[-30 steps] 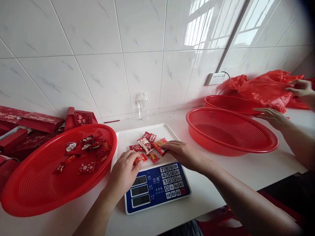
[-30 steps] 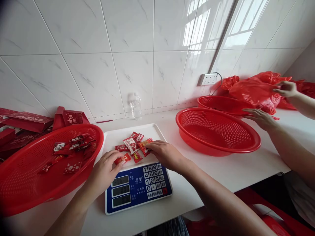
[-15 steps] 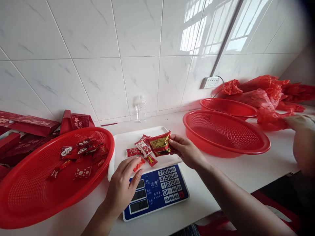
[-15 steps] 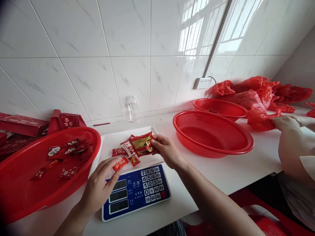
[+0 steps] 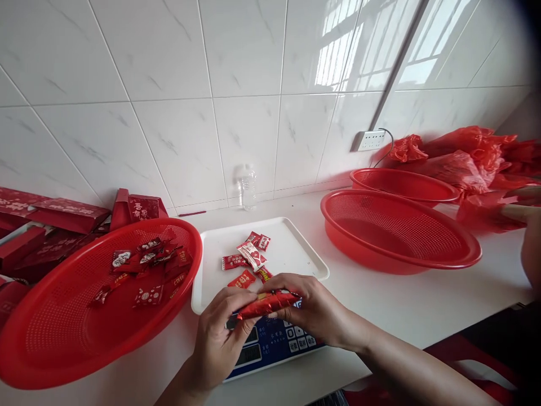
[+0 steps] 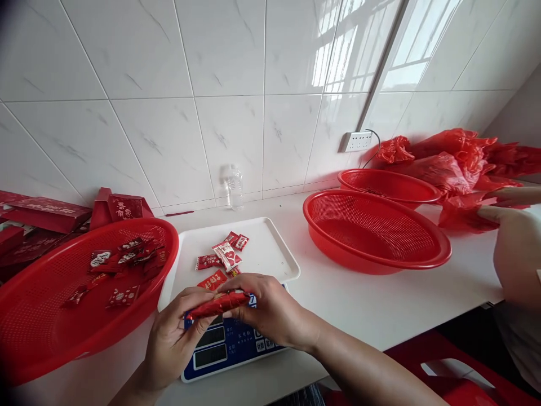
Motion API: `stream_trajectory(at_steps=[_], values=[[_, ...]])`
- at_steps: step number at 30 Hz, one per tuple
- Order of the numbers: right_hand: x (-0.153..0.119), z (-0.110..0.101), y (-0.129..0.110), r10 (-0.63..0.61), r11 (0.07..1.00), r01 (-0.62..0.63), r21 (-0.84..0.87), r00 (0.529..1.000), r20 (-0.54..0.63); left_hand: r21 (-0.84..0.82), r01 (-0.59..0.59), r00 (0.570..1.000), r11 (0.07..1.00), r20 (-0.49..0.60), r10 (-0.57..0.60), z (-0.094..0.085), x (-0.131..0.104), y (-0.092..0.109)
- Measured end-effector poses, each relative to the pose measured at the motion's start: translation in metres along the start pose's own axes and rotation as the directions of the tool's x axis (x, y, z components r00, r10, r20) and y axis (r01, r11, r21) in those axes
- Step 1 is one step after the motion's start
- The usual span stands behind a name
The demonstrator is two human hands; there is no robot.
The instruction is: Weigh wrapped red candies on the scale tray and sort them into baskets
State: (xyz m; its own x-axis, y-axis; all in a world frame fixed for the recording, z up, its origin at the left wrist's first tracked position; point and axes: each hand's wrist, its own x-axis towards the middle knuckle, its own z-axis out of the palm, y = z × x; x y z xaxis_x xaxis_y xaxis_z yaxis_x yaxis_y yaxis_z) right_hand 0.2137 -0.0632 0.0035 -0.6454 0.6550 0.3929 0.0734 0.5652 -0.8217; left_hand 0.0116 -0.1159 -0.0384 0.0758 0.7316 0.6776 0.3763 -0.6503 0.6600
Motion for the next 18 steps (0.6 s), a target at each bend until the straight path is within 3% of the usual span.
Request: stream_trajectory(at_steps=[2, 5, 7, 9, 12, 14, 16, 18], values=[[-0.001, -0.001, 0.001, -0.189, 0.973, 0.182, -0.143, 0.981, -0.037, -0.013, -0.009, 1.000, 1.000, 0.015, 0.009, -0.001, -0.002, -0.002], [0.000, -0.003, 0.002, -0.486, 0.826, 0.435, -0.359, 0.871, -0.064, -0.147, 0.096, 0.995, 0.984, 0.009, -0.095, -0.001, -0.005, -0.003], [0.001, -0.004, 0.003, -0.581, 0.741, 0.503, -0.445, 0.812, -0.050, -0.305, 0.193, 0.981, 0.933, 0.056, -0.185, 0.000, -0.008, -0.002], [0.002, -0.005, 0.004, -0.618, 0.686, 0.513, -0.516, 0.786, -0.039, -0.457, 0.316, 0.949, 0.831, 0.145, -0.281, 0.002, -0.011, 0.000], [0.002, -0.003, 0.008, -0.601, 0.630, 0.479, -0.611, 0.799, 0.007, -0.572, 0.462, 0.884, 0.678, 0.236, -0.404, 0.005, -0.012, 0.003], [0.000, 0.000, 0.013, -0.560, 0.626, 0.442, -0.643, 0.828, 0.025, -0.567, 0.497, 0.859, 0.656, 0.217, -0.463, 0.006, -0.012, 0.004], [-0.001, 0.003, 0.018, -0.507, 0.678, 0.381, -0.629, 0.862, -0.024, -0.548, 0.489, 0.857, 0.678, 0.160, -0.489, 0.004, -0.012, 0.002], [-0.003, 0.005, 0.020, -0.405, 0.801, 0.284, -0.527, 0.905, -0.128, -0.541, 0.456, 0.871, 0.707, 0.110, -0.478, 0.003, -0.012, 0.000]])
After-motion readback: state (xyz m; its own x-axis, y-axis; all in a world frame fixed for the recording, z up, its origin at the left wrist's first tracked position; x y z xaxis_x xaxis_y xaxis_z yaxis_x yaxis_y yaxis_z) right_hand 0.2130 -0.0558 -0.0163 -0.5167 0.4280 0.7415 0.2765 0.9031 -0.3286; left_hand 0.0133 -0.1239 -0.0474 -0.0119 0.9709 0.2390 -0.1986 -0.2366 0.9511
